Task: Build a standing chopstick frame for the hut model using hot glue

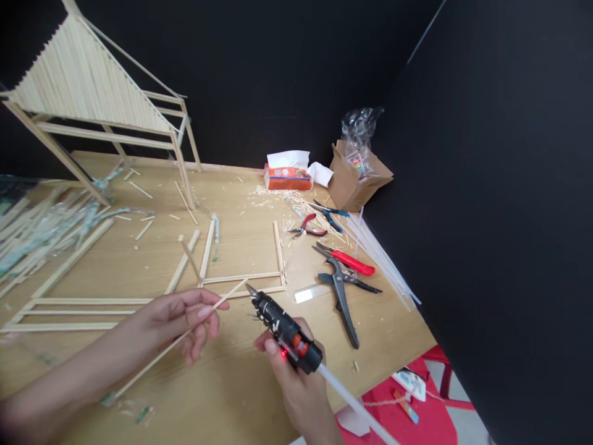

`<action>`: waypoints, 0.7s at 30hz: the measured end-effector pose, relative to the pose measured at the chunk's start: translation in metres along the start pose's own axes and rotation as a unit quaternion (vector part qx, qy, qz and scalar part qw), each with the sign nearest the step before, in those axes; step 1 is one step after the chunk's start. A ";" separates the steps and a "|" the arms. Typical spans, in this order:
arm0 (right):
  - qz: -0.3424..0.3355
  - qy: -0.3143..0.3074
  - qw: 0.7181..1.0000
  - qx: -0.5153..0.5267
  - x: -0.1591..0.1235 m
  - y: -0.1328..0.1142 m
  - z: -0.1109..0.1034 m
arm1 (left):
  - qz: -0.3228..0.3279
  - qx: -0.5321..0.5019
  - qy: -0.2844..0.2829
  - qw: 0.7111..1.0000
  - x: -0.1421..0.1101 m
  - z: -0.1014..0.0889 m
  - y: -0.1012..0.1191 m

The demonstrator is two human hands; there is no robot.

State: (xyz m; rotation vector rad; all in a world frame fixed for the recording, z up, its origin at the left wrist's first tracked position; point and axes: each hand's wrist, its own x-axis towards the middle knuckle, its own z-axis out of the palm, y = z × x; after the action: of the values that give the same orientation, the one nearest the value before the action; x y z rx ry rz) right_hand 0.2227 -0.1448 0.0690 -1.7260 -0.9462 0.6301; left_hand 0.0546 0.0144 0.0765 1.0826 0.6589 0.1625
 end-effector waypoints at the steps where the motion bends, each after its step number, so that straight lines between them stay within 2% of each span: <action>1: -0.001 0.010 1.000 0.006 0.001 -0.001 0.002 | -0.001 0.000 0.002 1.000 0.000 0.001 0.000; 6: 0.012 0.022 1.000 -0.005 0.000 -0.003 0.004 | -0.007 -0.008 0.001 1.000 -0.003 0.005 0.004; 14: 0.022 -0.019 0.999 -0.029 0.000 0.003 -0.003 | -0.002 -0.008 0.001 1.000 -0.005 0.004 0.003; 21: 0.040 0.028 0.999 0.004 -0.002 0.000 0.003 | -0.003 -0.007 0.001 1.000 -0.006 0.006 0.004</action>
State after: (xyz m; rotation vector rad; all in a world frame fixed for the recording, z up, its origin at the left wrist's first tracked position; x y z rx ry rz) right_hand 0.2189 -0.1448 0.0676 -1.7713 -0.8390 0.6334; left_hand 0.0542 0.0094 0.0835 1.0673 0.6616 0.1636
